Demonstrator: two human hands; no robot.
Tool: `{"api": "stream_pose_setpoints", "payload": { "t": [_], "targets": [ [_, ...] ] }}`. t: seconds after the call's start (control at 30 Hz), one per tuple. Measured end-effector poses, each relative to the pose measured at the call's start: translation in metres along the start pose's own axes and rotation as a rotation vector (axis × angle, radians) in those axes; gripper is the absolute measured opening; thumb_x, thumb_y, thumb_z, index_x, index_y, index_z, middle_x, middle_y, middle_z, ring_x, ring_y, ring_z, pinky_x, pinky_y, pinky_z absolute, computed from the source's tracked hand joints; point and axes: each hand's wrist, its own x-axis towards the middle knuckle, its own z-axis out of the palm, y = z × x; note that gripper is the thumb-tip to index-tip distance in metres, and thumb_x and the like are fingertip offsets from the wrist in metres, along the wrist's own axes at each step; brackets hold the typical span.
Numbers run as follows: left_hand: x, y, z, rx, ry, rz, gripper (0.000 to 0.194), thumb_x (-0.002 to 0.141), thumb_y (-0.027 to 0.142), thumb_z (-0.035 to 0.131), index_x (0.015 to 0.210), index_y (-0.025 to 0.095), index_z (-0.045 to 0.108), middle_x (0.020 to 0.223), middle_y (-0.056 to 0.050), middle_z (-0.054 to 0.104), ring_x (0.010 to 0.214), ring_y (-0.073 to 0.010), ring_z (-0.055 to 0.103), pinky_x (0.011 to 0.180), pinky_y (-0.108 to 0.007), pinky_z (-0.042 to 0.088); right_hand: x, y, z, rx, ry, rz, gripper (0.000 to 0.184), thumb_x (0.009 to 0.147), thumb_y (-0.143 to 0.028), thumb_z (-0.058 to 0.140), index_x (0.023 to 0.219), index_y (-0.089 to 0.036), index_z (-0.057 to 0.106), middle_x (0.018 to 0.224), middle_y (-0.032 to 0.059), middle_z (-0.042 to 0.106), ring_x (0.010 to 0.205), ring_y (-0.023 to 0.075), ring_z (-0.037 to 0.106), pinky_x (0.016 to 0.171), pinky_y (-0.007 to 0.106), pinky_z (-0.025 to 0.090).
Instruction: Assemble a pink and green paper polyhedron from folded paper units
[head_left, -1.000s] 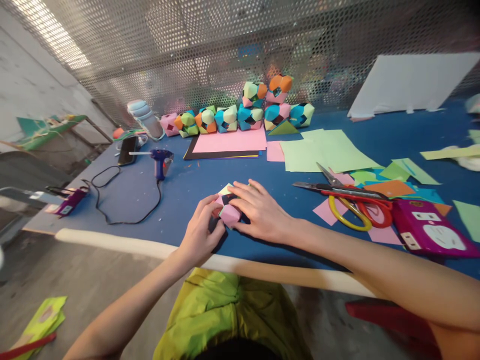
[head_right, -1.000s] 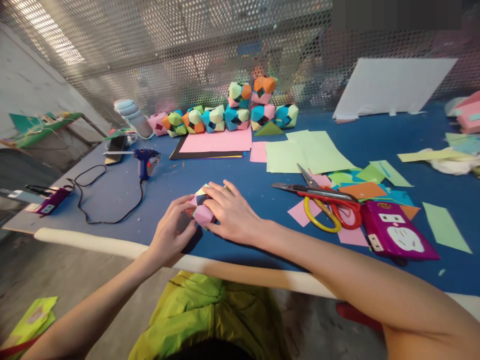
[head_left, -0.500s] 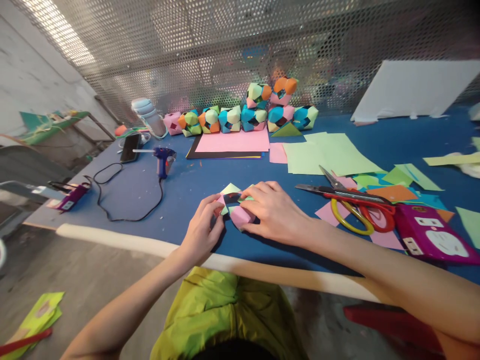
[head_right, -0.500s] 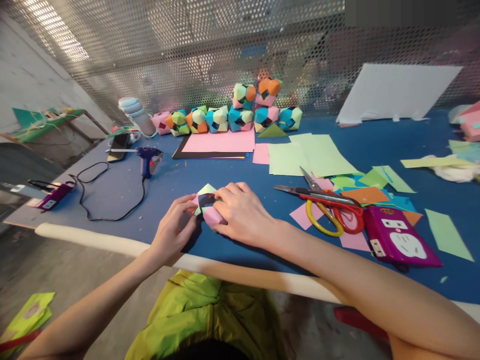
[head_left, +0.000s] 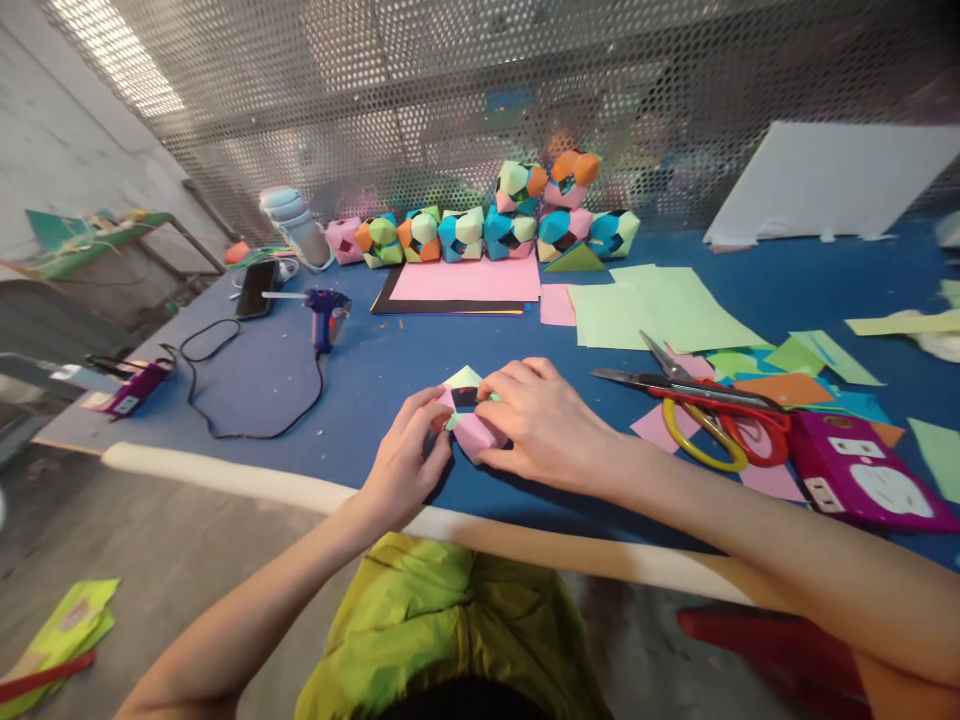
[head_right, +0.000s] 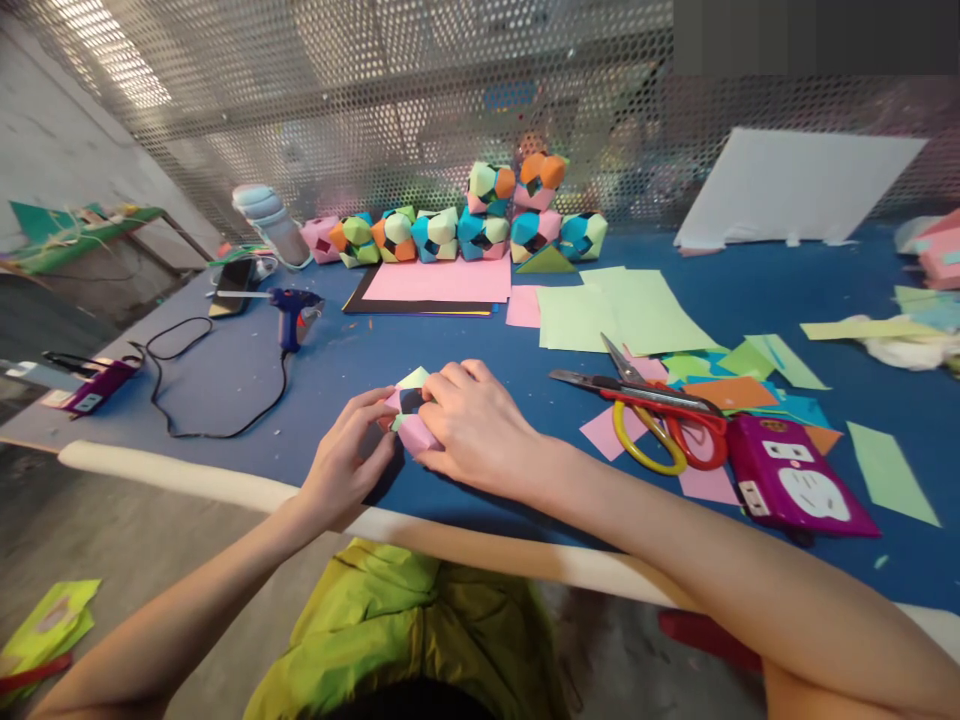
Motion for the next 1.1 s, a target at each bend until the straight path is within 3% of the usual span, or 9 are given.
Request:
{"api": "stream_pose_setpoints", "payload": {
  "t": [0.5, 0.83, 1.1],
  "targets": [
    [-0.001, -0.001, 0.001, 0.008, -0.022, 0.024, 0.02, 0.089, 0.012, 0.049, 0.108, 0.019, 0.053, 0.127, -0.012, 0.057, 0.107, -0.0166, 0.062, 0.09, -0.033, 0.052, 0.006, -0.008, -0.007, -0.035, -0.076, -0.022, 0.026, 0.085, -0.034, 0.063, 0.088, -0.01, 0.072, 0.108, 0.0166, 0.065, 0.101, 0.0299, 0.053, 0.087, 0.042, 0.032],
    [0.0, 0.002, -0.002, -0.04, -0.037, 0.03, 0.029, 0.081, 0.008, 0.048, 0.107, 0.019, 0.052, 0.127, -0.013, 0.057, 0.113, -0.0203, 0.061, 0.091, -0.037, 0.053, 0.01, -0.006, 0.004, -0.021, 0.021, -0.034, 0.031, 0.083, -0.038, 0.068, 0.093, -0.009, 0.071, 0.107, 0.0147, 0.067, 0.099, 0.0289, 0.054, 0.088, 0.042, 0.034],
    [0.001, 0.004, -0.003, 0.003, -0.029, 0.046, 0.031, 0.084, 0.027, 0.06, 0.112, 0.019, 0.049, 0.127, -0.016, 0.056, 0.118, -0.0253, 0.057, 0.093, -0.042, 0.052, 0.007, 0.0, 0.005, -0.012, 0.107, -0.086, 0.042, 0.079, -0.044, 0.072, 0.101, -0.009, 0.069, 0.116, 0.0152, 0.065, 0.105, 0.0301, 0.055, 0.092, 0.044, 0.035]
  ]
}}
